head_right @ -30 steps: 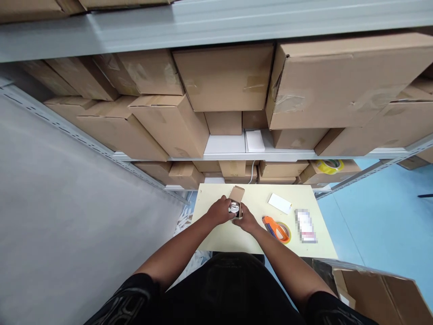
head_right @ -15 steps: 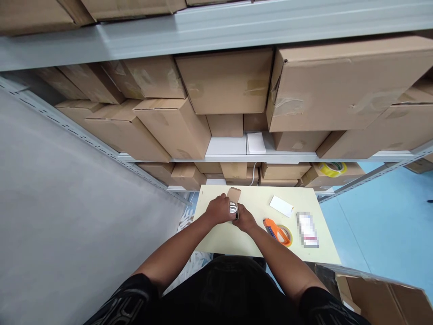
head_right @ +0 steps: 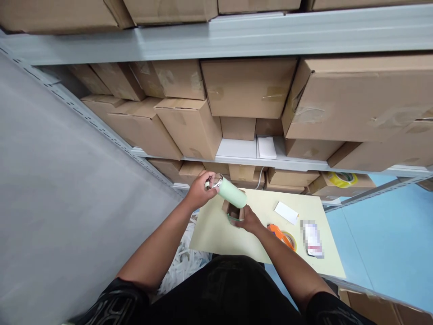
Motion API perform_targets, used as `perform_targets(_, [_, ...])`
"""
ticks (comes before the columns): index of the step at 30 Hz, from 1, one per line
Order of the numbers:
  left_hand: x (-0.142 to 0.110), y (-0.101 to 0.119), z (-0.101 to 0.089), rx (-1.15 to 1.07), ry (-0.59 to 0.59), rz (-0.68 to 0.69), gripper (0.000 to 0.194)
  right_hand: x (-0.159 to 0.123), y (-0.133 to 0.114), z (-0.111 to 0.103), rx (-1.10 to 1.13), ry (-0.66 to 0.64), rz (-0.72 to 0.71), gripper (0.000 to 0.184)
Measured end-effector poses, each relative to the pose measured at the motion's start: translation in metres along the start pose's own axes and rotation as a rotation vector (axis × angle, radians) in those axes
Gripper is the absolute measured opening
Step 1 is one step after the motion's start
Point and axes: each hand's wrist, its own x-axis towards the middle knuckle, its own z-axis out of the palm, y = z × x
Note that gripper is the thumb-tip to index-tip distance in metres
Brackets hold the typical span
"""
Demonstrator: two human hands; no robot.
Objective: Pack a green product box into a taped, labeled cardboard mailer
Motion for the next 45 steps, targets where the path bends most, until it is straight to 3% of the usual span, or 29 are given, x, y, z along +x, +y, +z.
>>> perform_targets(5, [-0.003,-0.011,-0.004,-0.066,0.009,-0.040,0.021,-0.022,0.002,-0.031,0.044,0.013,-0.006,0.108])
perform_targets(7, [-0.004,-0.015,-0.002,-0.094,-0.011,-0.045,0.019,-0.032,0.002,-0.048,0.052,0.057,-0.028,0.093])
perform_targets(11, [-0.003,-0.020,0.004,-0.176,-0.093,-0.037,0.020,-0.040,-0.012,-0.078,0.023,0.249,-0.140,0.044])
perform_targets(15, [0.000,-0.018,0.013,-0.264,-0.135,-0.054,0.033,-0.031,-0.038,-0.092,0.047,0.364,-0.058,0.038])
perform_targets(19, [0.001,-0.019,0.024,-0.286,-0.142,-0.068,0.036,-0.033,-0.058,-0.086,0.217,0.281,0.020,0.048])
perform_targets(23, [0.001,-0.020,0.039,-0.388,-0.152,-0.097,0.040,-0.048,-0.076,-0.062,0.560,-0.003,0.017,0.070])
perform_targets(27, [-0.001,-0.014,0.055,-0.648,-0.154,-0.255,0.052,-0.059,-0.098,-0.045,0.673,-0.120,0.020,0.079])
perform_targets(29, [-0.006,-0.008,0.062,-0.764,-0.137,-0.315,0.063,-0.063,-0.109,-0.044,0.672,-0.115,-0.021,0.082])
perform_targets(33, [-0.030,0.002,0.079,-0.791,-0.020,-0.287,0.077,-0.068,-0.129,-0.047,0.642,0.003,-0.113,0.078])
perform_targets(36, [-0.051,0.008,0.090,-0.753,-0.027,-0.265,0.071,-0.074,-0.136,-0.046,0.485,0.120,-0.169,0.069])
perform_targets(39, [-0.061,0.013,0.092,-0.697,-0.037,-0.288,0.056,-0.082,-0.135,-0.046,0.346,0.138,-0.228,0.061])
perform_targets(45, [-0.060,0.021,0.084,-0.861,-0.031,-0.393,0.058,-0.075,-0.127,-0.064,0.419,0.160,-0.238,0.051])
